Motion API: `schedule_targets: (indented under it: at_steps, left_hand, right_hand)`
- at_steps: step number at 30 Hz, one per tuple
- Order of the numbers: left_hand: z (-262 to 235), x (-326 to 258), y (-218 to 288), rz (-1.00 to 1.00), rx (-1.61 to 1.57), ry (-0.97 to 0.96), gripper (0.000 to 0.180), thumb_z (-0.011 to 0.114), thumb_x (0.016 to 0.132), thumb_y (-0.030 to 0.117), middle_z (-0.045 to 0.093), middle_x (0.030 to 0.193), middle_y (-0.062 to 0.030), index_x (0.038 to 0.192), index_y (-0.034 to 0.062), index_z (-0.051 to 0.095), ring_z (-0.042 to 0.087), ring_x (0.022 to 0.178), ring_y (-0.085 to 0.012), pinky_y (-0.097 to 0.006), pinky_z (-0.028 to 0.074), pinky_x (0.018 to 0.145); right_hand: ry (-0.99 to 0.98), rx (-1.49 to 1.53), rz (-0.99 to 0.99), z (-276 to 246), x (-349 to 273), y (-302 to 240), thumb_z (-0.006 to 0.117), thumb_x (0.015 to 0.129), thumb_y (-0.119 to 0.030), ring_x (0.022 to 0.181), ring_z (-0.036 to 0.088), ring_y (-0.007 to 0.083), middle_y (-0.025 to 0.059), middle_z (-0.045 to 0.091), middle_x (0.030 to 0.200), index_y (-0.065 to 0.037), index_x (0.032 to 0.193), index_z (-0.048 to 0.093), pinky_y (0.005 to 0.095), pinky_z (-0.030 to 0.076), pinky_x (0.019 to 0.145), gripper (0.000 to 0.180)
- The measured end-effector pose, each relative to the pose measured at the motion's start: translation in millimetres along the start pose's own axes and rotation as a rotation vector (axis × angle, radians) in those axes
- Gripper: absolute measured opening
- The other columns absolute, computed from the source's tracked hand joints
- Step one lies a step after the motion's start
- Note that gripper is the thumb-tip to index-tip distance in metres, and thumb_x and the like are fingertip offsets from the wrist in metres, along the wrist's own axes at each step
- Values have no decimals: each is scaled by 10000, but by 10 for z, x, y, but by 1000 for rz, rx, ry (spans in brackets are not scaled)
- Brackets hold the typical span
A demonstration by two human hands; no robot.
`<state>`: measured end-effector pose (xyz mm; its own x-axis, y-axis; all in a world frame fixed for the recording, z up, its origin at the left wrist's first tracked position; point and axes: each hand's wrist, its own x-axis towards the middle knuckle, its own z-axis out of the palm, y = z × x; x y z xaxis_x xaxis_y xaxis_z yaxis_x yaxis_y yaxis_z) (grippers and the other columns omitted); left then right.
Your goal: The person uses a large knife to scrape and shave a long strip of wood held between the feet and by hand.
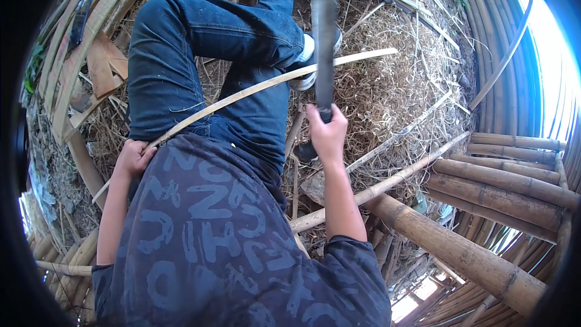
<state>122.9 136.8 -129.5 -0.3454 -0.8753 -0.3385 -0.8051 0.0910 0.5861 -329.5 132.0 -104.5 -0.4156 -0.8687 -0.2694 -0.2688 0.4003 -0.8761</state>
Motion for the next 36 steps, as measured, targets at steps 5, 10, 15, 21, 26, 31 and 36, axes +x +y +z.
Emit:
schedule_targets:
  at_steps: [5,10,15,21,26,31,36]
  left_hand:
    - [-27,36,74,1,-18,2,448,628,842,359,556,639,-265,660,-49,591,551,619,-443,-450,437,568]
    - [-6,42,56,-24,-31,-15,436,621,850,346,554,629,-261,666,-49,594,548,607,-441,-448,436,563]
    - [-1,-2,14,-31,-68,-14,433,615,856,345,555,628,-265,683,-53,607,557,595,-434,-440,435,540]
    - [-26,33,100,-12,-45,-14,432,612,862,343,566,632,-260,693,-54,615,577,612,-428,-434,445,542]
    - [-36,11,154,14,-46,43,460,609,855,355,522,582,-256,635,-47,575,545,569,-428,-453,419,533]
    - [-5,-12,97,4,-35,46,449,607,862,345,537,605,-256,644,-46,580,548,589,-436,-456,419,543]
    - [-6,-61,163,-61,-51,32,428,595,876,351,576,647,-251,704,-40,626,584,630,-423,-439,452,558]
  right_hand:
    - [123,215,46,314,27,-53,621,900,-135,395,493,90,10,520,527,-25,793,506,249,393,373,191]
    - [-90,-172,-134,593,-301,92,688,832,-176,555,616,218,132,609,619,43,855,588,356,481,545,242]
    - [-213,-260,-129,458,-197,-287,733,796,-222,560,585,155,112,629,642,45,873,627,321,466,546,297]
    - [-29,4,4,337,-13,-236,656,872,-144,428,513,89,21,552,564,13,828,573,256,400,404,183]
    - [-203,-247,-58,512,-280,-213,691,830,-206,576,610,193,127,615,634,46,849,595,343,472,550,271]
    - [-407,-410,-179,660,-466,-422,735,787,-247,653,644,219,186,647,690,68,922,629,355,499,639,359]
    - [-227,-284,-105,361,-114,-428,705,828,-185,566,571,114,61,630,653,41,883,645,291,461,528,240]
